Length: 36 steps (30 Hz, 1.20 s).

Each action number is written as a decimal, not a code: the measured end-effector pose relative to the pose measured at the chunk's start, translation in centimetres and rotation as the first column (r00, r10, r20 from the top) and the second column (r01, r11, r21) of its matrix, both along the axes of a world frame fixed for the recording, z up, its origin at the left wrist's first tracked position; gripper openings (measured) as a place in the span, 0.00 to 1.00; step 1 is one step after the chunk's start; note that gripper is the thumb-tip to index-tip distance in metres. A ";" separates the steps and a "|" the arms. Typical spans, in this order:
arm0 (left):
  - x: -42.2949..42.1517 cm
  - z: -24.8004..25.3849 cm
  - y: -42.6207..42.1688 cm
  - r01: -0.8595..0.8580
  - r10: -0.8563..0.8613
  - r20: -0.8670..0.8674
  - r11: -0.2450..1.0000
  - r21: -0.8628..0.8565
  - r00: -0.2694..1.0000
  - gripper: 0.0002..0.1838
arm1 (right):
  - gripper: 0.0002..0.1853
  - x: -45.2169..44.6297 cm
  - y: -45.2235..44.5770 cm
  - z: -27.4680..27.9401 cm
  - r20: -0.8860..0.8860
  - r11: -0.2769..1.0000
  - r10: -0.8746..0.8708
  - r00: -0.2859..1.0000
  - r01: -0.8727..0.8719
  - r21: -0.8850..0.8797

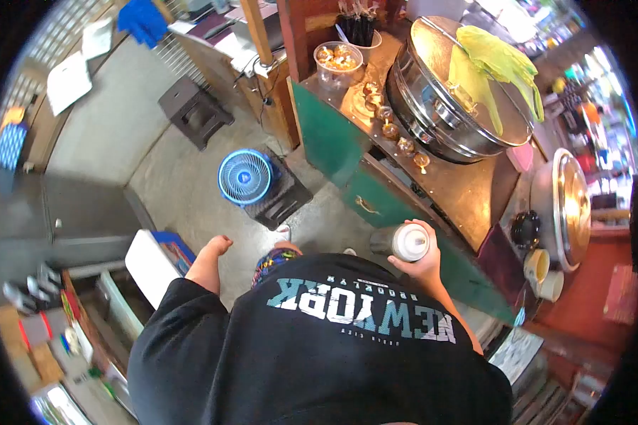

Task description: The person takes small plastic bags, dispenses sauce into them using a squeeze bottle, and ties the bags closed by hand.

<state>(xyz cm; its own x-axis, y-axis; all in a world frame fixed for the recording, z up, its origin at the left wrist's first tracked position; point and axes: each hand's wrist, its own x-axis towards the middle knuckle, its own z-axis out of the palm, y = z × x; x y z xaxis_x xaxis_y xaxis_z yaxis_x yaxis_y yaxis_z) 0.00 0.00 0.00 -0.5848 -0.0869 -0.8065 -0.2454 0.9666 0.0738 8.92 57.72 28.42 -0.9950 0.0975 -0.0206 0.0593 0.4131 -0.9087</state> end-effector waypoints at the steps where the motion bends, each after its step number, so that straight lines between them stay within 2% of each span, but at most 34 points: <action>1: 1.2 1.2 -1.1 -0.033 0.033 -0.012 0.999 -0.005 0.999 0.25 | 0.47 -0.4 -0.2 -0.5 -0.007 1.000 0.017 1.000 -0.017 -0.021; 2: 2.5 2.4 -2.2 -0.060 0.060 -0.026 0.998 -0.011 0.998 0.24 | 0.47 -0.8 -0.6 -0.8 -0.016 0.999 0.028 0.999 -0.028 -0.043; 3: 2.3 -0.7 8.9 -0.066 0.078 -0.134 0.993 0.097 0.988 0.24 | 0.47 0.5 8.6 0.1 -0.094 0.998 0.065 0.993 -0.062 0.029; 6: 8.6 2.5 10.5 -0.056 0.067 -0.128 0.994 0.089 0.990 0.22 | 0.46 3.7 10.9 -0.1 -0.019 0.990 0.137 0.990 -0.138 -0.040; 8: 10.3 4.5 13.4 -0.013 0.023 -0.132 0.997 0.076 0.991 0.21 | 0.47 4.2 12.5 0.3 -0.003 0.985 0.170 0.985 -0.170 0.031; 10: 11.5 6.0 15.1 -0.081 0.094 -0.165 0.993 0.084 0.982 0.21 | 0.46 4.3 13.4 0.3 0.047 0.981 0.191 0.981 -0.192 0.035; 11: 12.2 6.4 16.0 -0.113 0.128 -0.176 0.989 0.091 0.976 0.21 | 0.46 4.4 13.6 0.7 0.056 0.976 0.189 0.980 -0.194 0.098; 14: 14.4 5.7 16.5 -0.173 0.176 -0.119 0.984 0.037 0.977 0.22 | 0.47 4.8 14.4 -0.1 0.007 0.977 0.188 0.982 -0.188 0.096; 17: 16.4 5.4 16.0 -0.130 0.131 -0.128 0.991 0.016 0.983 0.22 | 0.46 4.9 14.6 -0.3 -0.050 0.984 0.175 0.983 -0.173 0.049; 21: 17.8 5.3 15.6 -0.183 0.182 -0.133 0.983 0.004 0.974 0.23 | 0.46 5.3 14.7 -1.2 -0.070 0.987 0.153 0.986 -0.156 -0.037; 24: 18.4 7.2 17.2 -0.173 0.177 -0.210 0.984 0.033 0.962 0.23 | 0.46 5.4 14.9 -1.2 -0.092 0.982 0.178 0.980 -0.183 -0.041; 27: 18.4 7.9 18.6 -0.232 0.241 -0.236 0.971 0.063 0.941 0.22 | 0.46 5.6 15.3 -1.6 -0.087 0.979 0.192 0.978 -0.197 -0.057; 33: 18.1 7.2 20.0 -0.185 0.207 -0.269 0.977 0.108 0.940 0.21 | 0.46 5.3 15.2 -1.7 -0.028 0.976 0.201 0.979 -0.203 -0.075; 34: 17.9 6.8 20.0 -0.159 0.188 -0.258 0.979 0.128 0.948 0.20 | 0.46 5.2 15.2 -1.9 -0.058 0.973 0.228 0.972 -0.230 -0.017; 36: 17.7 6.6 20.4 -0.162 0.198 -0.255 0.974 0.156 0.947 0.20 | 0.47 5.1 15.0 -2.0 -0.040 0.971 0.237 0.971 -0.238 -0.029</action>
